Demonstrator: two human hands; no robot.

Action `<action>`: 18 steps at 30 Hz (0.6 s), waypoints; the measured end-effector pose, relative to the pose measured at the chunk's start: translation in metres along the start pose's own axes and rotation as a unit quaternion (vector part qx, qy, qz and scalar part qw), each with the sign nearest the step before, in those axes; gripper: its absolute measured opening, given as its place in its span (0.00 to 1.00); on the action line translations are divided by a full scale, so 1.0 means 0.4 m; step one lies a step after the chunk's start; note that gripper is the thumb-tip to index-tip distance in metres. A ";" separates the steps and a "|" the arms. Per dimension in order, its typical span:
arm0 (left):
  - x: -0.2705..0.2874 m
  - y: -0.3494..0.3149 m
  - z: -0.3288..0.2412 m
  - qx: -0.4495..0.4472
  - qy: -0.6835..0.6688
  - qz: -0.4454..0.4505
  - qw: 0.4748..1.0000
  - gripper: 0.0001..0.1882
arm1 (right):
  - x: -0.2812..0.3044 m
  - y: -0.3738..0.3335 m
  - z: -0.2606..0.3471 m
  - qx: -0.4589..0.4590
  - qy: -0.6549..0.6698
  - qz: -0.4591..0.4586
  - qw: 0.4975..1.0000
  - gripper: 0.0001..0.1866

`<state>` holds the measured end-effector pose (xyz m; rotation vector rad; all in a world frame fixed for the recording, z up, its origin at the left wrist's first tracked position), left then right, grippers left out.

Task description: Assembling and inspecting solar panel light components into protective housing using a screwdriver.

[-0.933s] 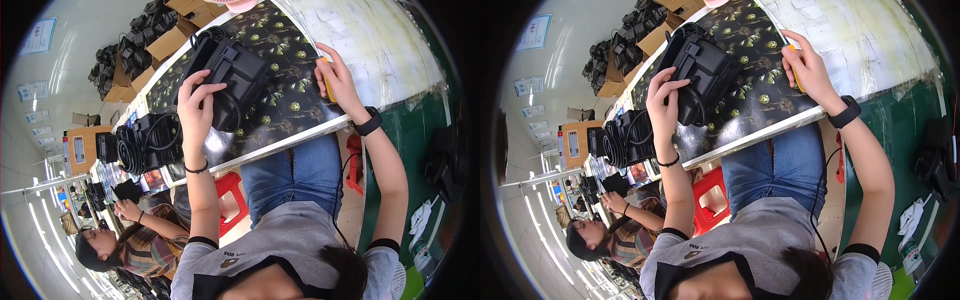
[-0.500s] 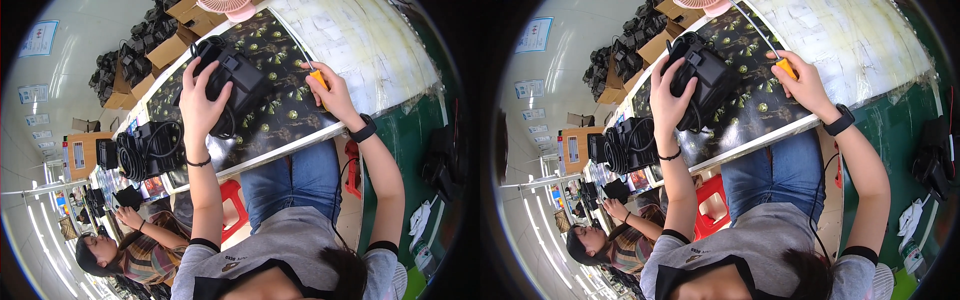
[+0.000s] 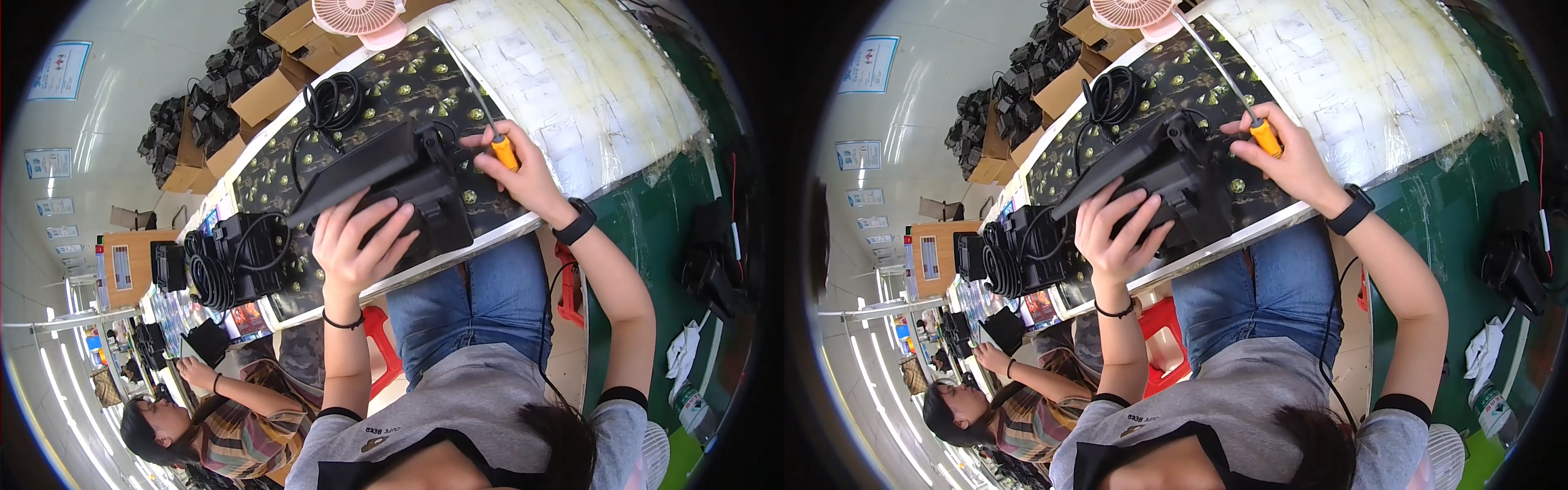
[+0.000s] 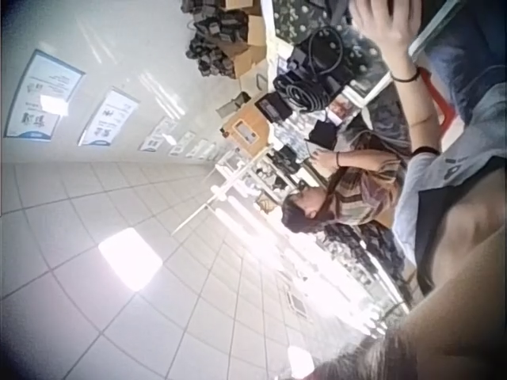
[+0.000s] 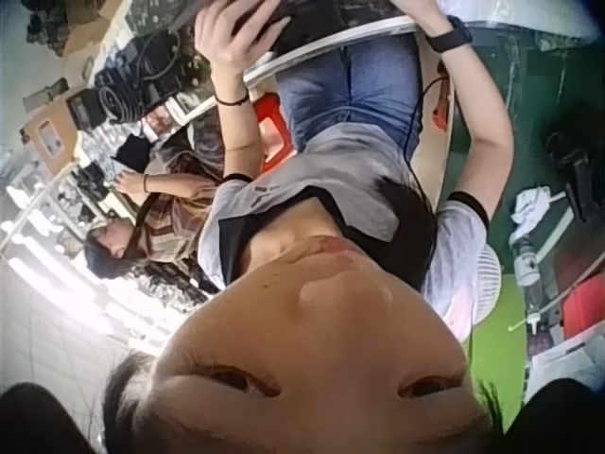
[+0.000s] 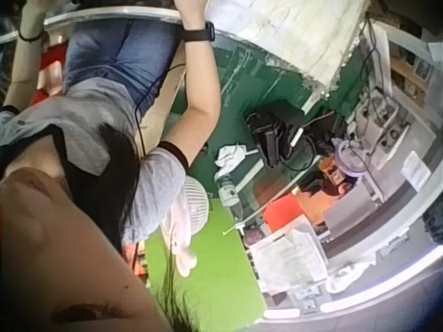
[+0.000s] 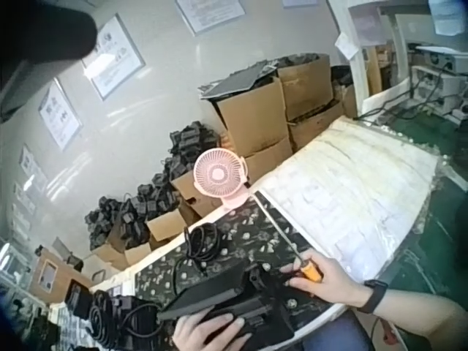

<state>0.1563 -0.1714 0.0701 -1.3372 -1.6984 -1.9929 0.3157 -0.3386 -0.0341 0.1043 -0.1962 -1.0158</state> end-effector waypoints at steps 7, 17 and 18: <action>0.003 -0.027 -0.056 -0.010 0.010 -0.008 1.000 0.20 | -0.044 -0.034 -0.003 0.015 0.106 -0.012 0.994 0.17; 0.010 -0.003 -0.070 0.041 -0.072 -0.005 0.997 0.20 | 0.015 -0.074 -0.052 -0.002 0.116 -0.112 0.987 0.21; 0.016 0.001 -0.070 0.042 -0.088 -0.024 0.995 0.19 | 0.026 -0.069 -0.072 0.030 0.111 -0.117 0.987 0.21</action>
Point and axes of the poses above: each hand's wrist, its own y-axis towards the middle knuckle, its own x-axis out of the back of the hand, z = x × y, the point moved 7 cm from there along y, towards the middle knuckle, and after that the axes turned 10 degrees about -y, right-handed, at the moved point
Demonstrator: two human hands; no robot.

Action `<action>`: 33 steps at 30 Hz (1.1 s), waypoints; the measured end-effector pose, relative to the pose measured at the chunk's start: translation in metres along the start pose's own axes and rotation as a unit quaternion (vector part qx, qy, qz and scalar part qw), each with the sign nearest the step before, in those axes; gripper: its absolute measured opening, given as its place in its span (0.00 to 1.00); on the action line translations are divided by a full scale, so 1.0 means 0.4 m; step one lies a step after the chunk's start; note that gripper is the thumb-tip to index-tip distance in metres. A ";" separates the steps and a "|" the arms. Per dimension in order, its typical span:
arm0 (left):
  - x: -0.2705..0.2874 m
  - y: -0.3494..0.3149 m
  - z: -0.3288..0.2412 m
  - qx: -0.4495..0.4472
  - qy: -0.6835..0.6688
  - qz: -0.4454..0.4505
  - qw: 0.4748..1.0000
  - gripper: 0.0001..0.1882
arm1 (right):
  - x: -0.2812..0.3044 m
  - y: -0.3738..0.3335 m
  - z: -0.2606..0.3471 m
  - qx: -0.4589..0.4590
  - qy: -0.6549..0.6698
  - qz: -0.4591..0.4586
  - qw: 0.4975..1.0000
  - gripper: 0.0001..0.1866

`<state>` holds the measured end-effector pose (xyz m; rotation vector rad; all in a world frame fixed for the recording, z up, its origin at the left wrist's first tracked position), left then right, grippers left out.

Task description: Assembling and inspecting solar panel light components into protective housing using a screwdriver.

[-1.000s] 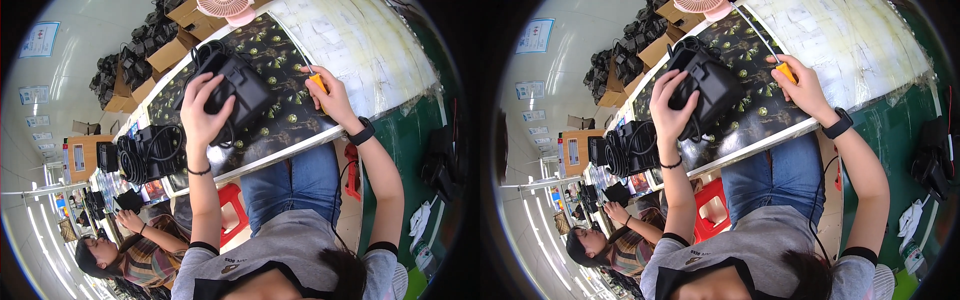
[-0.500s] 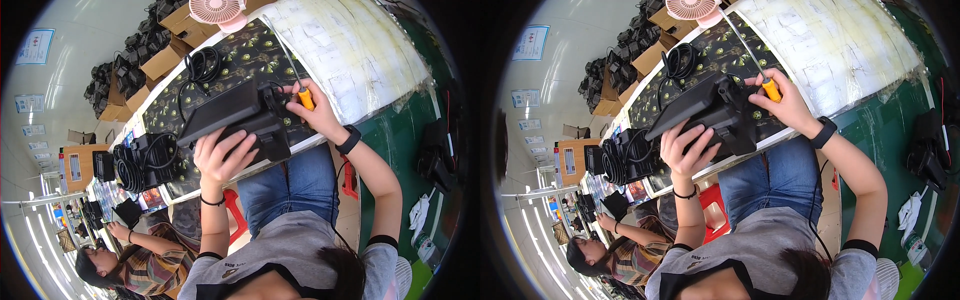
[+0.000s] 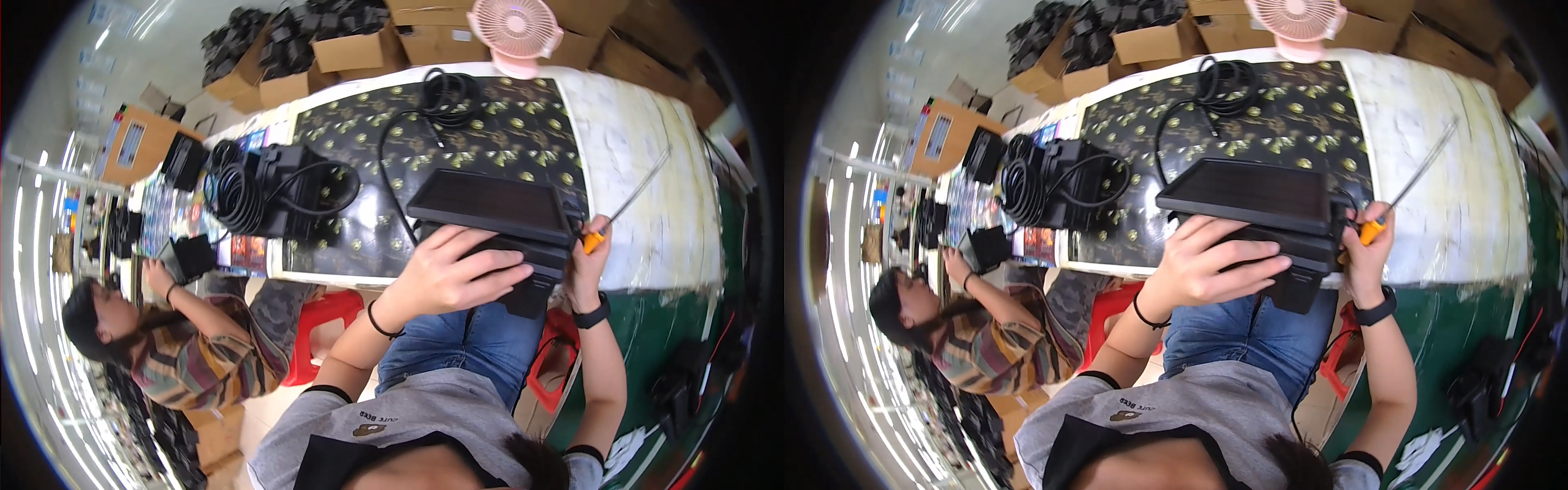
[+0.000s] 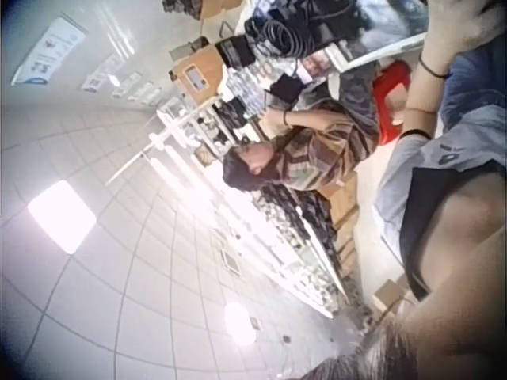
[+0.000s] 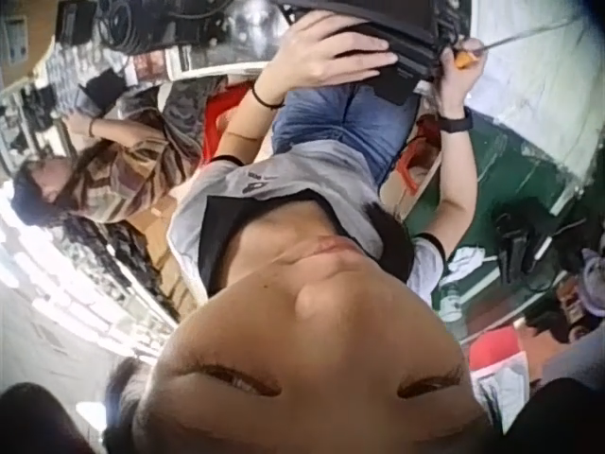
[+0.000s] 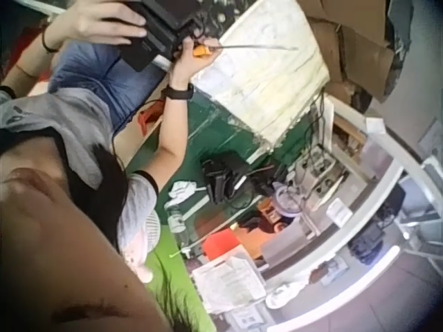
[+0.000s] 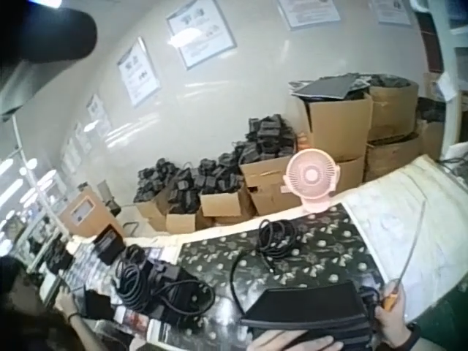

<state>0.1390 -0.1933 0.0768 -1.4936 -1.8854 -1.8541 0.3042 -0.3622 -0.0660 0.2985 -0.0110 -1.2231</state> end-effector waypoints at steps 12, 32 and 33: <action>-0.070 -0.055 -0.192 0.059 0.218 -0.083 0.971 0.18 | -0.046 -0.009 0.055 -0.240 0.096 0.064 0.964 0.16; 0.063 -0.082 0.050 0.088 -0.100 -0.093 0.987 0.22 | -0.104 -0.012 0.137 -0.044 0.013 0.116 0.992 0.20; 0.061 -0.075 0.056 0.083 -0.105 -0.091 0.987 0.23 | -0.101 -0.011 0.143 -0.051 -0.012 0.108 0.993 0.20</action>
Point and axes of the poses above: each hand's wrist, its own y-axis towards the middle knuckle, its own x-axis out of the back of the hand, z = x × y, the point moved 7 cm from there along y, towards the middle knuckle, and after that the axes turned 10 degrees about -y, right-handed, at the moved point
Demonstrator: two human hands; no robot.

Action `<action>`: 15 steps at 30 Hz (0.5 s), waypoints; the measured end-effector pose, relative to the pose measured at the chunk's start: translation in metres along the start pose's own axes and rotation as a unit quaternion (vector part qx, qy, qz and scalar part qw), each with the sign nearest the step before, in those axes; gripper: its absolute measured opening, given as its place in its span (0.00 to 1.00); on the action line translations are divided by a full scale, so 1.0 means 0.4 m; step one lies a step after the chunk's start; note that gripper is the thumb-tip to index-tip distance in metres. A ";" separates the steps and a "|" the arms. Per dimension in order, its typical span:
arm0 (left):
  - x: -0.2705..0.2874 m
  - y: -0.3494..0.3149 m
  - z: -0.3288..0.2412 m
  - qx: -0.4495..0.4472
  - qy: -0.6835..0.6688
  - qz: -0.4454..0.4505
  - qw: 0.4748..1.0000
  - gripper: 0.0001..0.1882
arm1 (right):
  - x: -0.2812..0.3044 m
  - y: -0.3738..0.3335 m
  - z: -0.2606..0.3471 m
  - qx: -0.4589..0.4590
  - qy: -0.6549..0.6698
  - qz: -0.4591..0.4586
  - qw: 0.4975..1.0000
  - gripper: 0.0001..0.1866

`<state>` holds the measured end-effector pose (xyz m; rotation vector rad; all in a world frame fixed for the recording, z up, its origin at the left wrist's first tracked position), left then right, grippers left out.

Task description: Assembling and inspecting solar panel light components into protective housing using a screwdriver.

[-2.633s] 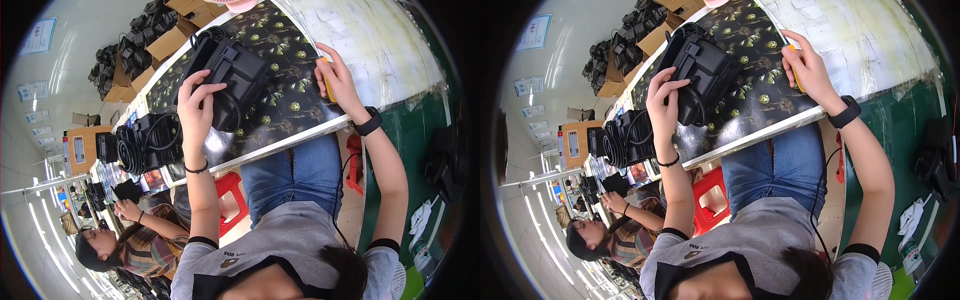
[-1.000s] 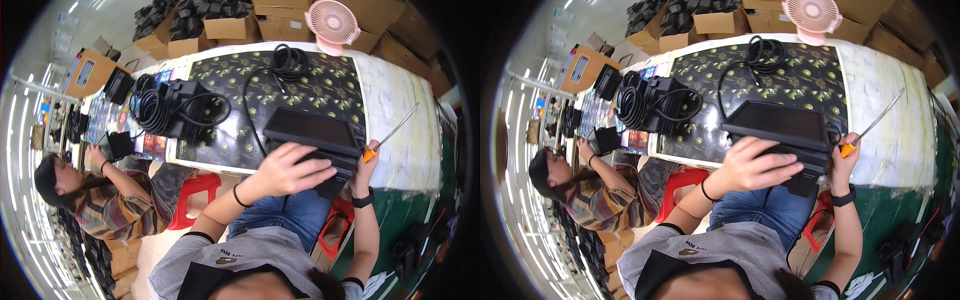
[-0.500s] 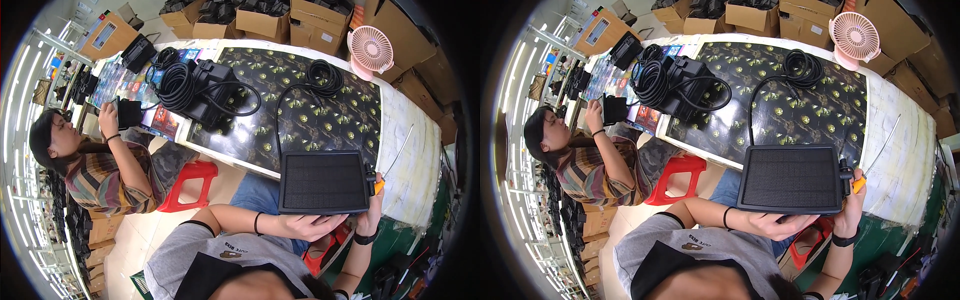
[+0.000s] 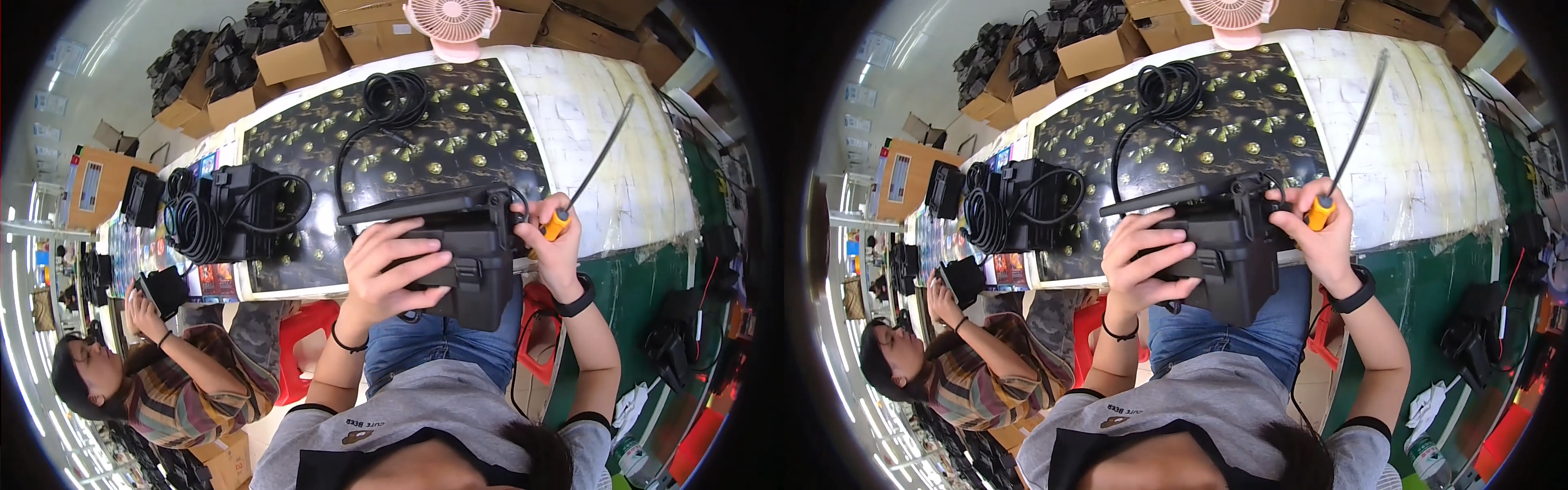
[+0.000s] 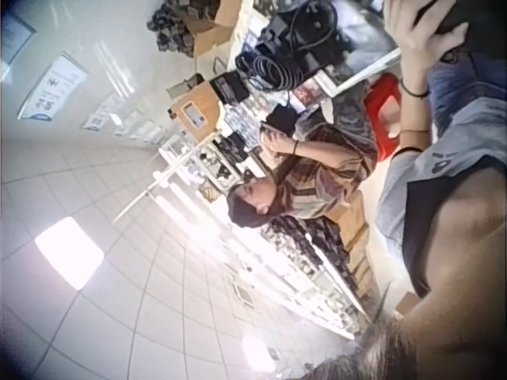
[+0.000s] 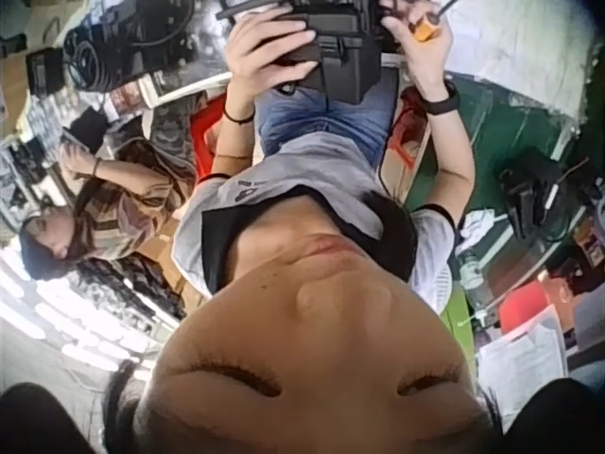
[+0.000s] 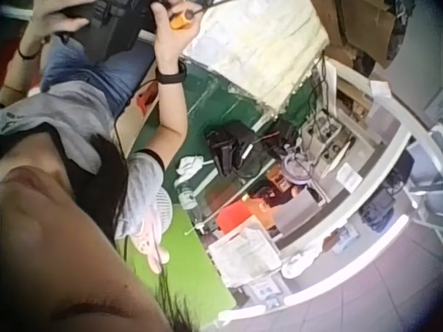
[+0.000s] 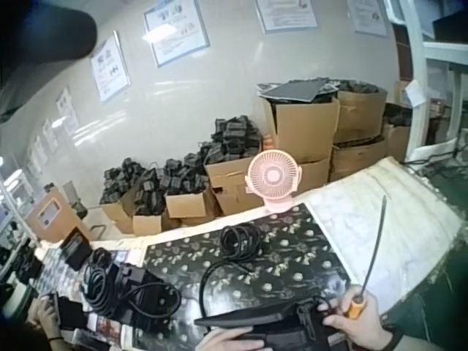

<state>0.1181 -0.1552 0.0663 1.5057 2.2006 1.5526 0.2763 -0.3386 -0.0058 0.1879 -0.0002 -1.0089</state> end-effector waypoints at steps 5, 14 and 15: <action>-0.010 0.002 0.007 -0.015 -0.014 0.009 1.000 0.24 | 0.010 -0.003 -0.015 0.001 0.026 -0.023 0.999 0.21; 0.010 -0.005 -0.010 -0.030 -0.020 0.002 0.999 0.24 | 0.009 -0.003 0.000 0.057 -0.032 -0.024 0.998 0.23; 0.008 -0.005 -0.012 -0.037 -0.015 0.006 0.999 0.23 | 0.021 -0.008 -0.007 0.070 -0.037 -0.028 0.996 0.23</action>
Point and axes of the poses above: each hand's wrist, its own y-axis towards the middle knuckle, its own x-axis out of the back of the hand, z = x × y, the point moved 7 cm from there along y, towards the middle knuckle, and after that the axes turned 10 degrees about -y, right-handed, at the moved point
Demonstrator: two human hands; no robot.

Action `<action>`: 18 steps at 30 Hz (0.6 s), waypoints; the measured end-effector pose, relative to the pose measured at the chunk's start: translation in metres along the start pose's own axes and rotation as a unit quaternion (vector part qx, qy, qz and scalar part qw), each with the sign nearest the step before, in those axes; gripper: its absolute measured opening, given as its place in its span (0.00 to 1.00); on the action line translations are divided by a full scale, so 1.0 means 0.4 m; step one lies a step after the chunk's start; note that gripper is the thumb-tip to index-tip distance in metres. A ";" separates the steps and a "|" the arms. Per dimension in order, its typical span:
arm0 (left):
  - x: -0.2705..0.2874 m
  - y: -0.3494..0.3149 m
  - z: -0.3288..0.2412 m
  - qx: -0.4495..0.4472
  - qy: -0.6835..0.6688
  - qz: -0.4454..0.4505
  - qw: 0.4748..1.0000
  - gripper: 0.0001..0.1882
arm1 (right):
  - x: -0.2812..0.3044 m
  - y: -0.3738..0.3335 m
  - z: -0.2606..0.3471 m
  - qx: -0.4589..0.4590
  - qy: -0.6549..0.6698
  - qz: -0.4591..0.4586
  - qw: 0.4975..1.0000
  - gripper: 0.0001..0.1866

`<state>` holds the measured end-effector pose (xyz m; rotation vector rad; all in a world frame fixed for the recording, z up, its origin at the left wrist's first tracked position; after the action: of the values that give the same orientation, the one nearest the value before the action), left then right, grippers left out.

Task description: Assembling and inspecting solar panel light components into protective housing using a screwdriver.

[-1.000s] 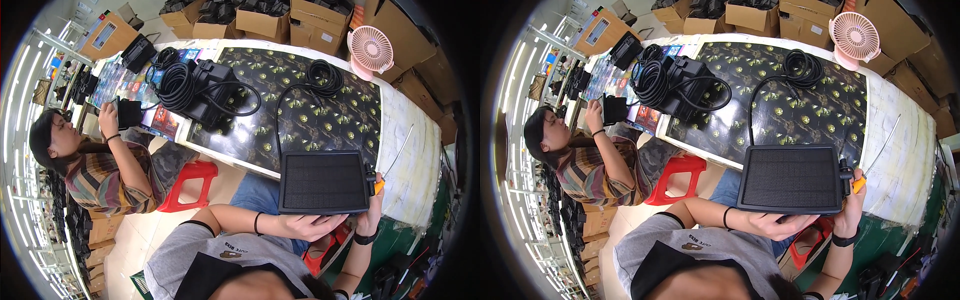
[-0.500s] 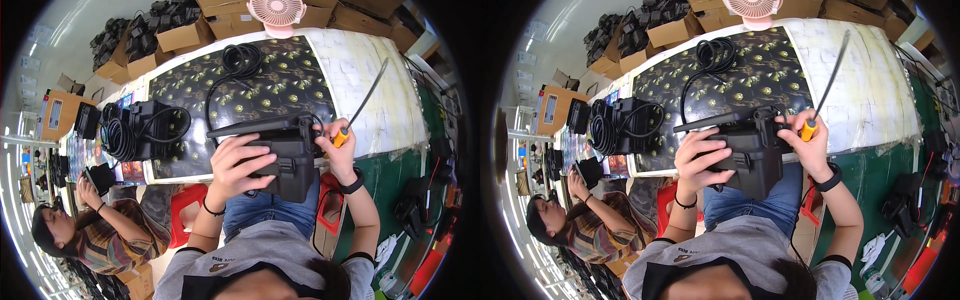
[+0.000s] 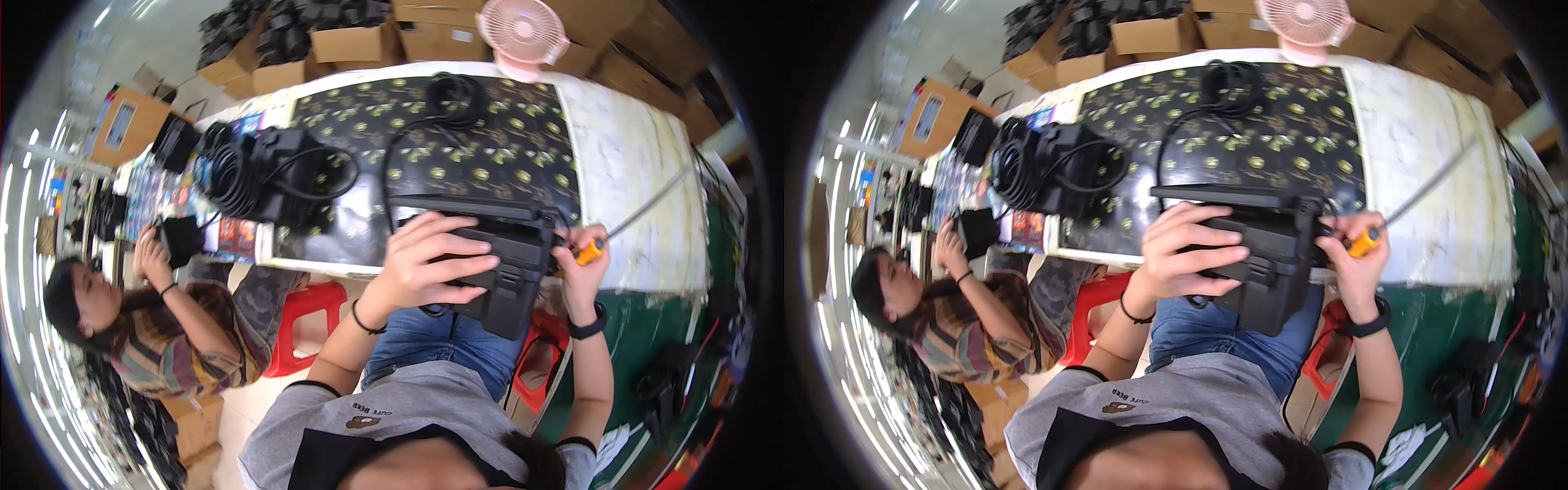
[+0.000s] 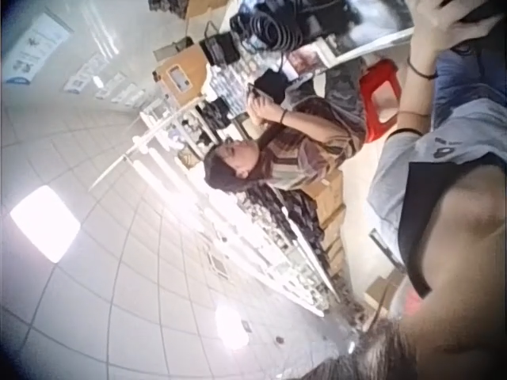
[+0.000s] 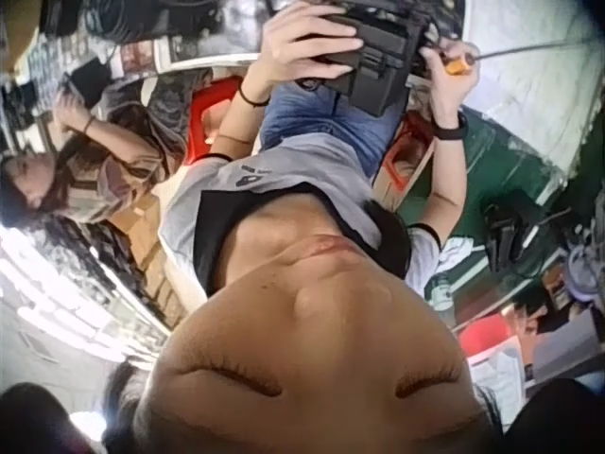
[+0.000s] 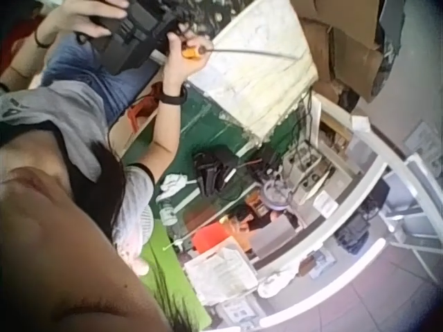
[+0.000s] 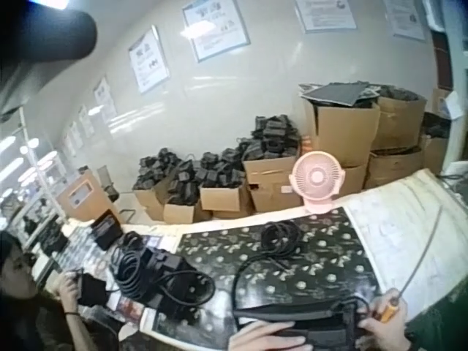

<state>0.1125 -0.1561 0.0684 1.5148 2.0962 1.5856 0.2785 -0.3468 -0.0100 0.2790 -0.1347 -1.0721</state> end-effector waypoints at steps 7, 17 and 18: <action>-0.009 -0.018 -0.040 0.001 0.021 -0.014 1.000 0.23 | 0.023 -0.001 -0.030 -0.004 0.022 0.012 1.000 0.25; -0.044 -0.053 -0.143 -0.038 0.170 0.021 0.984 0.24 | 0.010 -0.024 -0.027 -0.097 0.053 -0.041 0.993 0.21; -0.039 -0.058 -0.148 -0.038 0.174 0.022 0.984 0.24 | 0.008 -0.013 -0.025 -0.073 0.006 -0.018 0.997 0.20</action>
<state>0.0703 -0.2062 0.0703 1.3486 2.1461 2.0498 0.2783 -0.3505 -0.0211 0.1565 -0.0401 -1.1101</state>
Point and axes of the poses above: each hand's wrist, its own y-axis towards the middle knuckle, its own x-axis out of the back of the hand, z = x × y, the point moved 7 cm from there along y, towards the middle knuckle, and after that the axes turned 10 degrees about -y, right-handed, at the moved point
